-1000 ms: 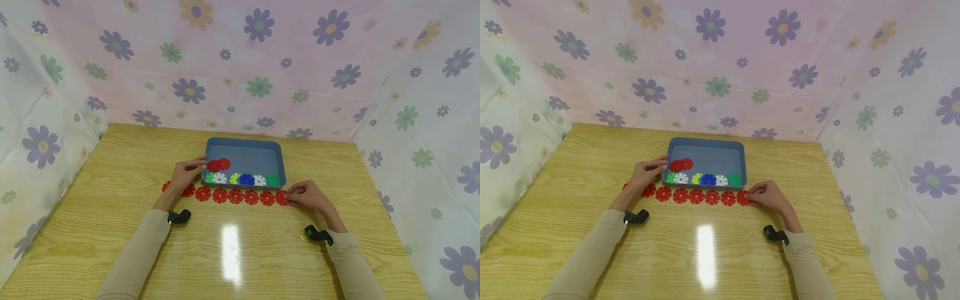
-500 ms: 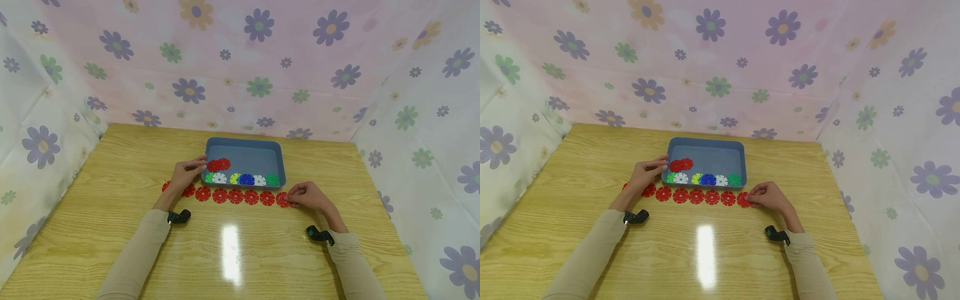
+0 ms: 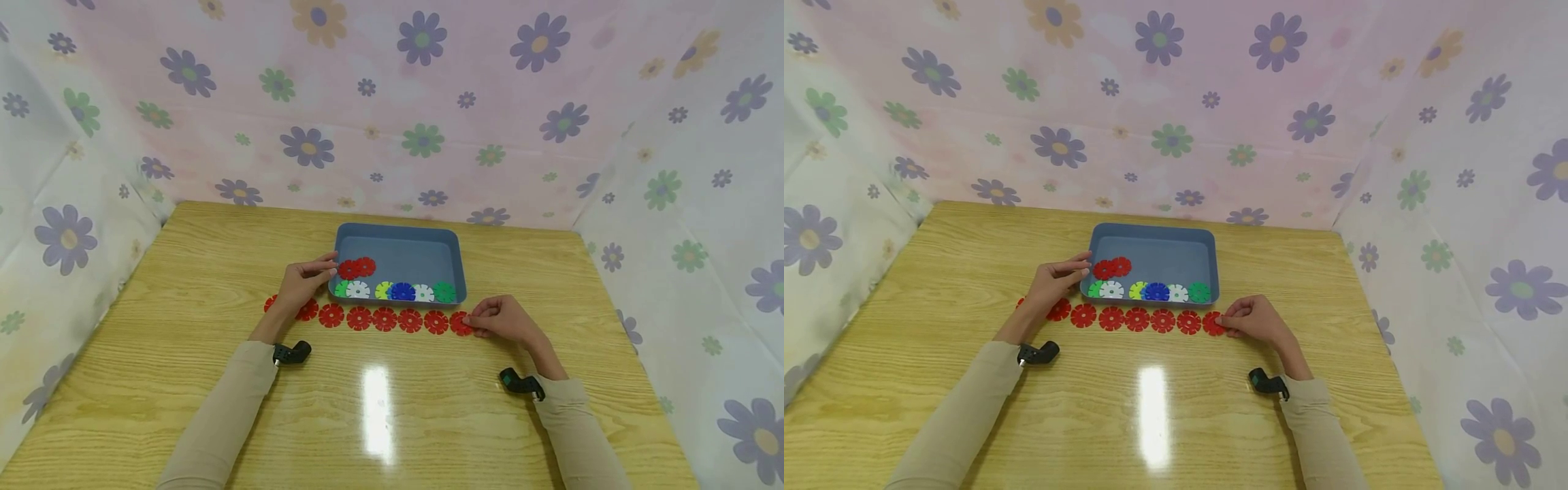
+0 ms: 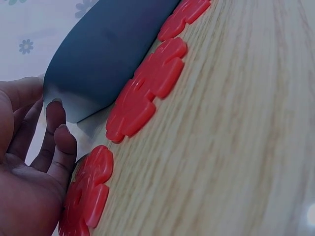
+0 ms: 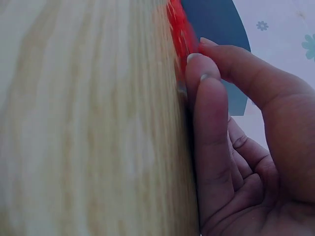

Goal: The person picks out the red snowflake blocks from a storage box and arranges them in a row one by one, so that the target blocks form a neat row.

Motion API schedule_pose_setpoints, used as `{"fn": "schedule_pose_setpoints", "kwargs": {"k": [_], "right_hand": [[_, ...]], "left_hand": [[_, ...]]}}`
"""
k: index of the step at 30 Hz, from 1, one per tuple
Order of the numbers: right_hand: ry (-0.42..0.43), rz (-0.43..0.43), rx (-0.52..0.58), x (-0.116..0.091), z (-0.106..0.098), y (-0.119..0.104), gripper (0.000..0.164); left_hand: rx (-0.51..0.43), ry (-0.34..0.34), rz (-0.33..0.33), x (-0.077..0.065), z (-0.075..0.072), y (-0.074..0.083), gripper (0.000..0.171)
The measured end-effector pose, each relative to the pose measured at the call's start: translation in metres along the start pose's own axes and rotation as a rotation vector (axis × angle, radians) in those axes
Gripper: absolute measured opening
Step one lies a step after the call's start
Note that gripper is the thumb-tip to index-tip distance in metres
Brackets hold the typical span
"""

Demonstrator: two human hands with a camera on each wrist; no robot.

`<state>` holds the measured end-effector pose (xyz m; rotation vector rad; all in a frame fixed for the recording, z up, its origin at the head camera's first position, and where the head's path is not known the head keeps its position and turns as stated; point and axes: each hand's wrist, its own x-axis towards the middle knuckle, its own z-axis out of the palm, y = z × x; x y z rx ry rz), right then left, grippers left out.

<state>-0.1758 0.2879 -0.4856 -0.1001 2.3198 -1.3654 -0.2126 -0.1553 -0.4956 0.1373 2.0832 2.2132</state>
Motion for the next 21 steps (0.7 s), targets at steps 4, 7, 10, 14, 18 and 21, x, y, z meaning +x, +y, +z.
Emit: {"fn": "schedule_pose_setpoints", "kwargs": {"k": [4,7,10,14,18,21], "right_hand": [[0.014,0.006,-0.004,-0.001,0.000,0.000,0.029],[0.020,0.004,0.003,-0.002,0.001,0.000,0.030],[0.012,-0.019,0.007,-0.003,0.001,-0.001,0.029],[-0.042,-0.105,-0.014,-0.005,0.003,-0.009,0.025],[-0.169,-0.266,0.016,-0.009,0.009,-0.027,0.018],[-0.239,-0.387,0.084,-0.008,0.018,-0.041,0.013]], "left_hand": [[-0.005,-0.004,0.000,0.000,0.000,0.000,0.032],[-0.005,-0.007,-0.001,0.001,0.000,-0.001,0.034],[-0.006,-0.009,0.001,0.001,0.000,-0.002,0.034],[-0.015,-0.014,0.011,0.000,0.000,0.000,0.033],[-0.022,-0.015,0.014,-0.002,0.001,0.001,0.032],[-0.026,-0.014,0.013,-0.002,0.001,0.001,0.032]]}}
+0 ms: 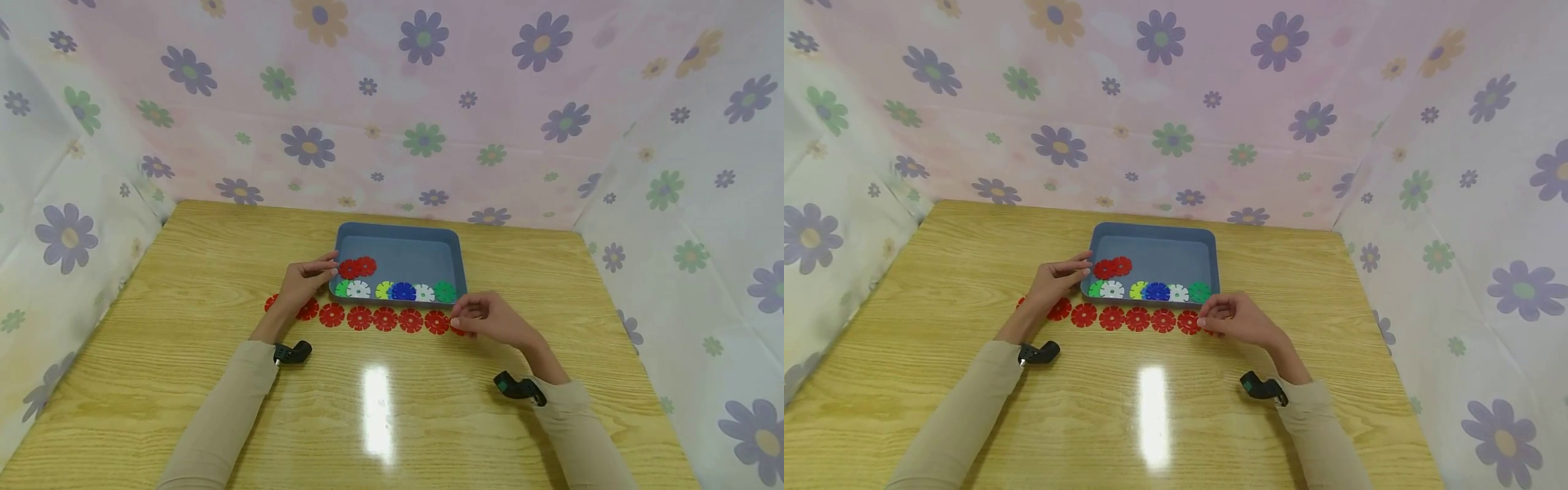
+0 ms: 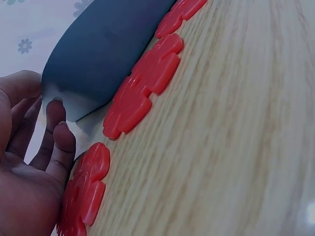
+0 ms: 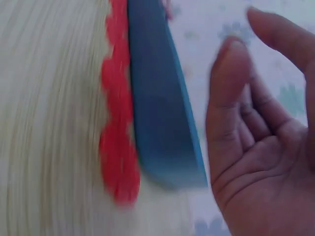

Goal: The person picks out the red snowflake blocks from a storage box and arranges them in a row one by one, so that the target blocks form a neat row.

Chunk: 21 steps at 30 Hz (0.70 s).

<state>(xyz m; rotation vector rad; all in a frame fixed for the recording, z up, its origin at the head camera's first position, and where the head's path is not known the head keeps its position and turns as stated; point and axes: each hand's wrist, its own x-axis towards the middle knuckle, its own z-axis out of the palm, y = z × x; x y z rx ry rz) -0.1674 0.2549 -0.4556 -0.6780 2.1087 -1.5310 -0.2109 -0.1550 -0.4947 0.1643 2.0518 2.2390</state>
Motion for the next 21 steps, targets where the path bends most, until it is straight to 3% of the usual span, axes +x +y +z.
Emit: {"fn": "schedule_pose_setpoints", "kwargs": {"k": [5,8,15,21], "right_hand": [[0.003,-0.124,0.156,0.022,0.023,-0.011,0.009],[0.015,-0.146,0.228,0.037,0.040,-0.017,0.010],[0.126,0.015,0.417,0.073,0.069,-0.041,0.015],[0.216,0.162,0.444,0.107,0.069,-0.056,0.023]], "left_hand": [[0.004,0.004,-0.008,0.001,0.000,0.000,0.032],[0.003,0.004,-0.008,0.001,0.000,-0.001,0.032],[-0.004,0.000,0.011,0.002,-0.001,-0.002,0.031],[0.009,0.001,0.010,0.002,-0.002,-0.003,0.031]]}}
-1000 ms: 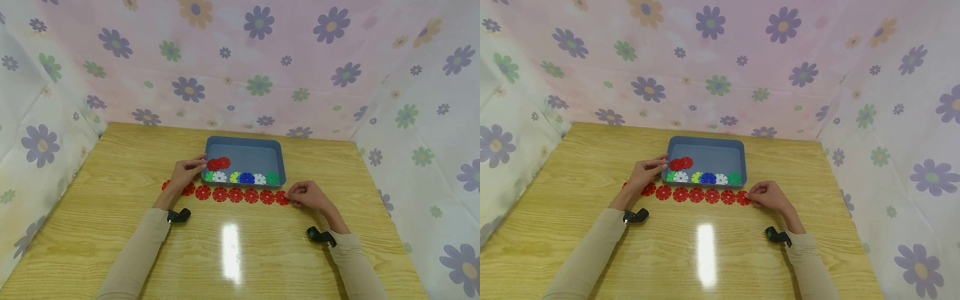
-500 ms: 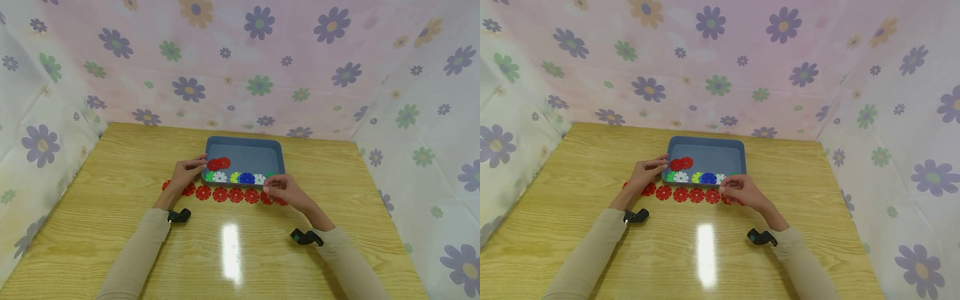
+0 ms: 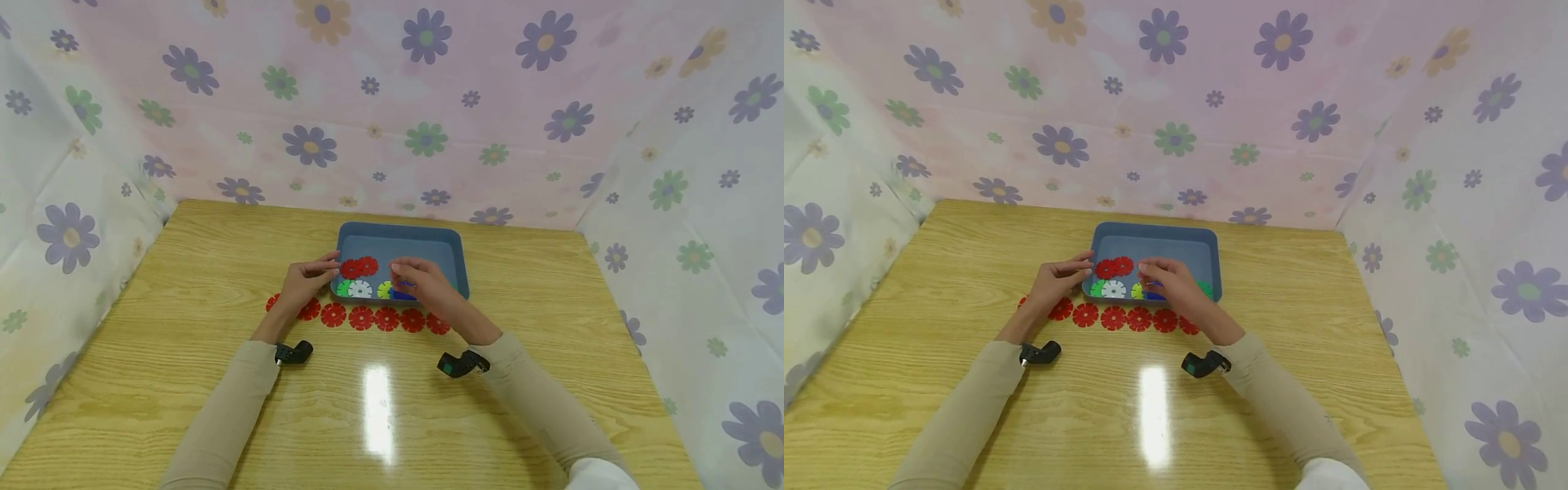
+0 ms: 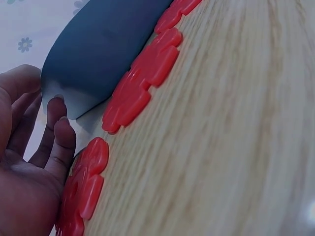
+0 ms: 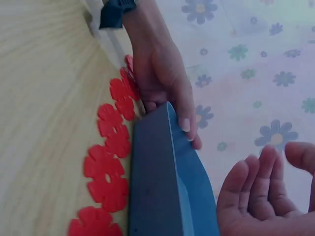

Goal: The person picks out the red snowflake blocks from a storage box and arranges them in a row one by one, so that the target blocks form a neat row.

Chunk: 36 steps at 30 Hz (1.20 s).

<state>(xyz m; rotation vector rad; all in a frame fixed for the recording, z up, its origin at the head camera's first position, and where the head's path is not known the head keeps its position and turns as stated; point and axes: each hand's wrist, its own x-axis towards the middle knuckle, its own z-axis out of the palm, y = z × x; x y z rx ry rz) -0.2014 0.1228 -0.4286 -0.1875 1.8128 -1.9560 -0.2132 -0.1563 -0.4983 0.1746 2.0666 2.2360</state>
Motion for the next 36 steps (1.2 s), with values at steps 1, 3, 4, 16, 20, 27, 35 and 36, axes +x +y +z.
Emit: {"fn": "schedule_pose_setpoints", "kwargs": {"k": [1,3,4,16,20,27,35,36], "right_hand": [[0.012,0.017,-0.006,0.006,0.000,-0.002,0.027],[0.018,0.049,-0.018,0.016,-0.001,-0.005,0.035],[0.015,0.063,-0.039,0.021,-0.002,-0.006,0.038],[0.011,0.053,-0.486,0.078,-0.018,-0.009,0.035],[-0.076,-0.012,-0.647,0.092,-0.025,-0.017,0.029],[-0.245,-0.013,-0.862,0.110,-0.019,-0.016,0.027],[-0.248,0.023,-0.990,0.119,-0.008,-0.007,0.048],[-0.251,0.021,-0.996,0.119,-0.007,-0.006,0.045]], "left_hand": [[0.004,-0.002,0.001,0.000,0.000,0.000,0.031],[0.010,-0.004,0.003,0.000,0.000,0.000,0.031],[0.011,-0.004,0.003,0.000,0.001,0.000,0.031],[-0.001,-0.001,0.013,-0.001,0.001,0.000,0.029],[0.002,-0.004,0.015,0.000,0.000,-0.001,0.029],[0.008,0.009,0.006,0.000,0.001,-0.001,0.029],[0.012,0.007,-0.004,0.002,0.001,-0.001,0.030],[0.011,0.007,-0.004,0.002,0.001,-0.001,0.030]]}}
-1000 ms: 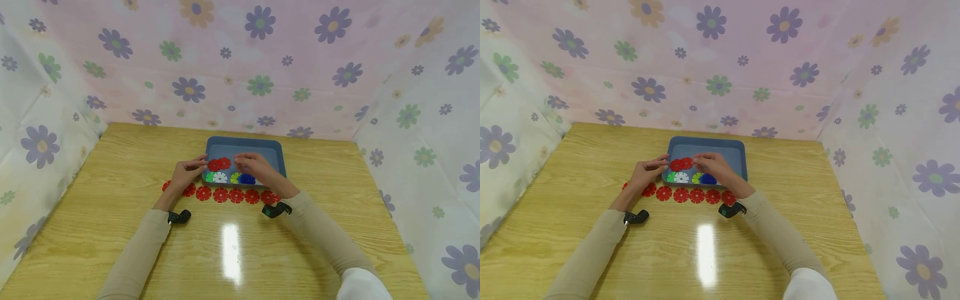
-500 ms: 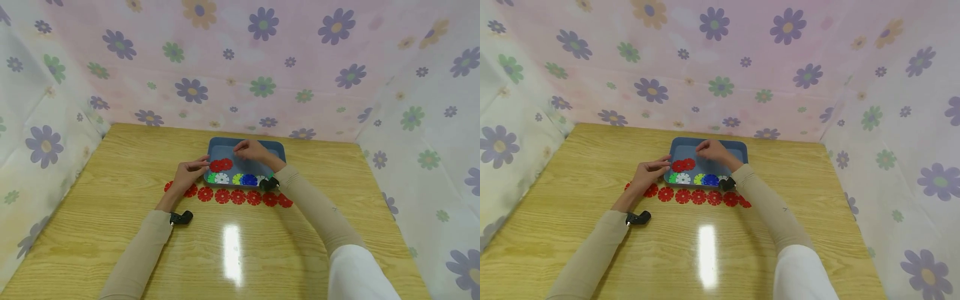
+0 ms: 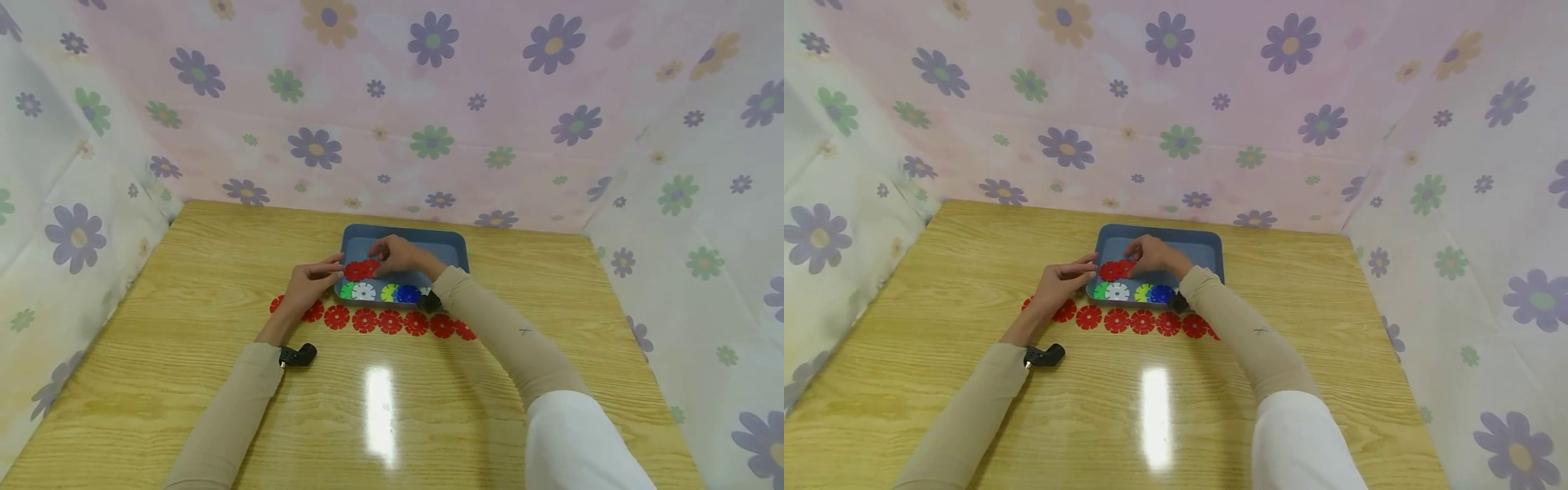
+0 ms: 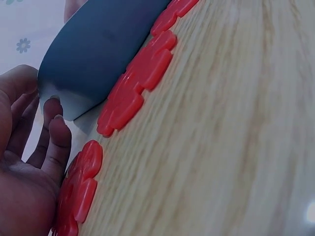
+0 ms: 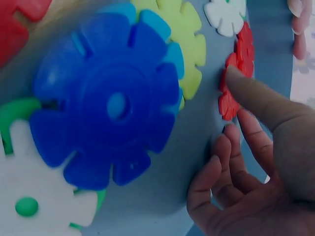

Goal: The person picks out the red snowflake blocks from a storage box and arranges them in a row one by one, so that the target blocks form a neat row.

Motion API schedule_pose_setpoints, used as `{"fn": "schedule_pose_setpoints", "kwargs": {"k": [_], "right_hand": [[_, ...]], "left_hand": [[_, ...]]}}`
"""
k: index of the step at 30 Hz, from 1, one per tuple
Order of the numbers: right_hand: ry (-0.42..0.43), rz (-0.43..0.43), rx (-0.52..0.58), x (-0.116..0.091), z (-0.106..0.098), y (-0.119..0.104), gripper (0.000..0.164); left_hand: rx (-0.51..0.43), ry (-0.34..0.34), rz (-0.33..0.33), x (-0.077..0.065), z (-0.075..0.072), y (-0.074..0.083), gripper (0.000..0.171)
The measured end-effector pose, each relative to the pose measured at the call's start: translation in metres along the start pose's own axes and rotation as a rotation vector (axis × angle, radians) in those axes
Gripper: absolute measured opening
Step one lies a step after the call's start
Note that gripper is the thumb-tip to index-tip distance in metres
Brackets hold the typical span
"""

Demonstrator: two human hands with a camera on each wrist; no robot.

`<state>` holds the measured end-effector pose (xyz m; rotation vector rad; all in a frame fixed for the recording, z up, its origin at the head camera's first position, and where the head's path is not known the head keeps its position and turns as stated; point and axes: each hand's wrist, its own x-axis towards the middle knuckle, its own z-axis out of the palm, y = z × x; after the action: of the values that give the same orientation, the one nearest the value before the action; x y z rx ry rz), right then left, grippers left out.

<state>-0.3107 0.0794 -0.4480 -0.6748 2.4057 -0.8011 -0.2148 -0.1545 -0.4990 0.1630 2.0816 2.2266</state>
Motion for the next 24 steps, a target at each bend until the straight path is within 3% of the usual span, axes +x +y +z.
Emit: {"fn": "schedule_pose_setpoints", "kwargs": {"k": [6,12,18,24], "right_hand": [[-0.006,-0.007,-0.022,-0.002,-0.001,-0.002,0.028],[-0.049,0.045,0.021,-0.009,-0.010,-0.004,0.016],[-0.119,0.083,0.040,-0.014,-0.016,-0.005,0.021],[-0.155,0.107,0.159,-0.016,-0.018,0.003,0.027]], "left_hand": [[-0.003,0.003,0.009,-0.001,0.000,0.000,0.028],[0.002,-0.004,0.021,-0.002,0.000,0.001,0.029],[0.004,-0.008,0.019,-0.002,0.000,0.000,0.030],[0.003,-0.004,0.008,-0.002,0.000,0.001,0.032]]}}
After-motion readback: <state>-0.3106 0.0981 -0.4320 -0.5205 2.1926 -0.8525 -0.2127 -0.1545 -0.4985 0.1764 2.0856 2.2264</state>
